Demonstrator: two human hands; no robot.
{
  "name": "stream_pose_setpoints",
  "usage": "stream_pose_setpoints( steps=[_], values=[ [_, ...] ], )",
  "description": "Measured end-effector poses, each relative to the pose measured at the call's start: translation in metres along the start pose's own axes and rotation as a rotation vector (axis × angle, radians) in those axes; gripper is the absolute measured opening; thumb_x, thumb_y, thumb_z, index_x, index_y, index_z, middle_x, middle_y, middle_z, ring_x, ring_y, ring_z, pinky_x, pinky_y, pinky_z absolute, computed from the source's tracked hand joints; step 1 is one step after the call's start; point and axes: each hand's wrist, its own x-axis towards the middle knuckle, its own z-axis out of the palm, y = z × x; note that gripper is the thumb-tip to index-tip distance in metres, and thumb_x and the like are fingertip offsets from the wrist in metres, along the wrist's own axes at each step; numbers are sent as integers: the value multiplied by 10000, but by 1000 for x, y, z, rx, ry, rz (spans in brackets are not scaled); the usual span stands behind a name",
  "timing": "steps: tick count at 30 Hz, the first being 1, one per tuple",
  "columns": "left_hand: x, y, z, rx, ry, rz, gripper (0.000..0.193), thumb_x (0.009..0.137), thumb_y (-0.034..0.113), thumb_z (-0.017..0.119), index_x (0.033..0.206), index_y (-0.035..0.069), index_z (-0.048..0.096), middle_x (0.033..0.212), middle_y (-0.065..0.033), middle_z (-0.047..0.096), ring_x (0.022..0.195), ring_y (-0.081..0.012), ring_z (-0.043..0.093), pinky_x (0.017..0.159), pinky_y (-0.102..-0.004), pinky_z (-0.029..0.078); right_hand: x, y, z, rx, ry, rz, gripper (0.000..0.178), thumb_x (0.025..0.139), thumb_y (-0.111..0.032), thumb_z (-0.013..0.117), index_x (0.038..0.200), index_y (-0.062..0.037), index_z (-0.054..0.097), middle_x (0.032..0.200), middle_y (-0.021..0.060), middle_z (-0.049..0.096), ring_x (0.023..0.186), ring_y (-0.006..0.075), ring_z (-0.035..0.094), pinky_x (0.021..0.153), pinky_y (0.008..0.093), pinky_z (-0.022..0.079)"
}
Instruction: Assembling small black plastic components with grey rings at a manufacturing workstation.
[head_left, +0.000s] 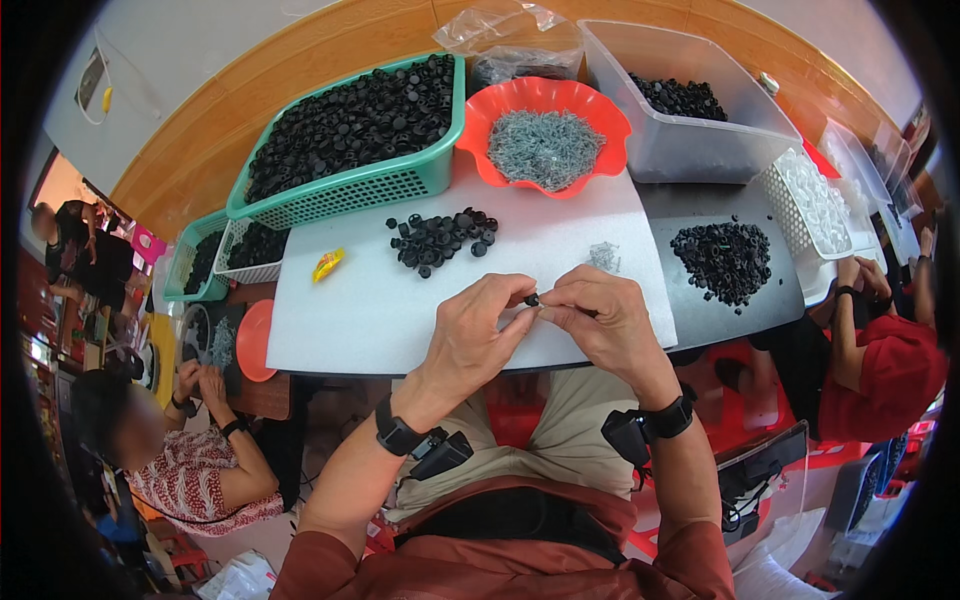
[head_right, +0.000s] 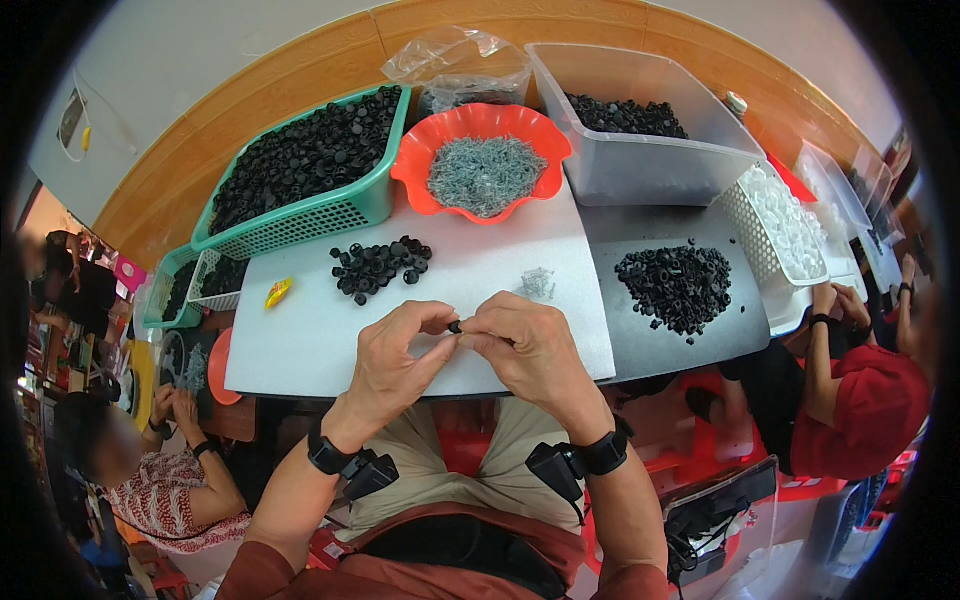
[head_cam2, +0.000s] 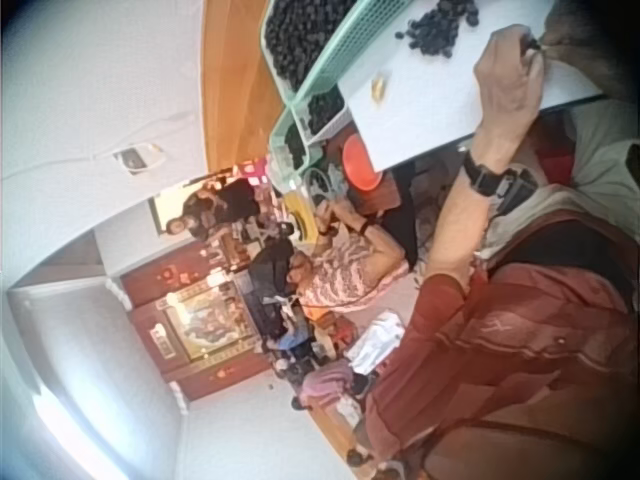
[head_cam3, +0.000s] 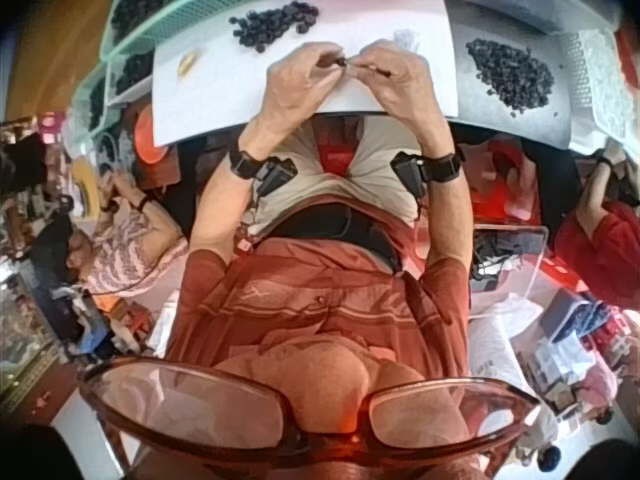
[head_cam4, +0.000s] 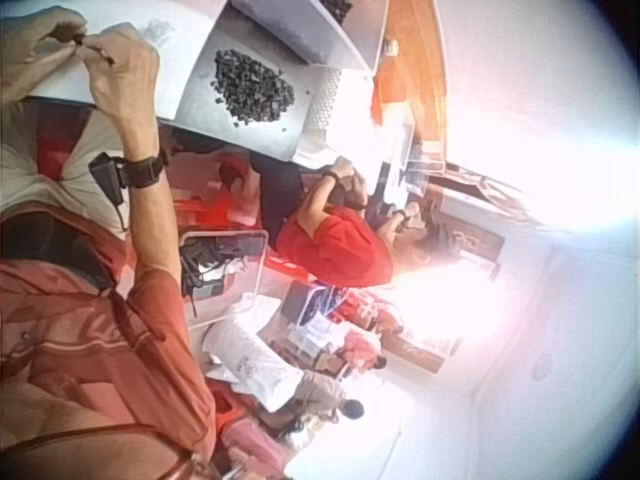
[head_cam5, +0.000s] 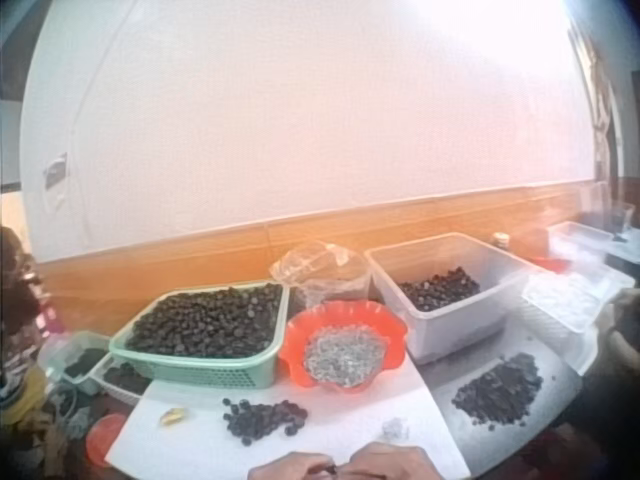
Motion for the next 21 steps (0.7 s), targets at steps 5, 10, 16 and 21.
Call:
stream_pose_setpoints(
  steps=[5,10,16,21],
  values=[
    [-1,0,-1,-16,-13,-54,308,825,-14,761,1119,8,673,997,-130,734,904,-237,754,792,-328,616,0,-1,-1,-14,-7,2,110,823,-6,767,930,-27,754,866,96,714,753,269,691,676,349,531],
    [-1,1,-1,-24,-20,-70,306,828,-17,760,1120,5,672,1003,-130,739,915,-234,757,813,-325,615,-1,1,0,-9,-2,-6,114,824,-4,766,936,-28,754,870,98,713,753,268,691,675,346,532],
    [-1,0,0,-57,-13,-116,291,841,-14,759,1118,4,671,998,-127,748,928,-232,764,834,-323,614,-1,0,1,-14,-4,-7,111,828,-2,753,936,-27,750,868,100,710,751,276,689,678,350,535],
    [-2,-1,0,-59,-12,-114,291,844,-13,763,1120,5,671,1005,-125,751,931,-233,764,836,-324,616,-1,1,1,-28,-8,-16,99,834,-3,735,930,-27,740,867,100,704,754,293,688,681,361,538]
  ],
)
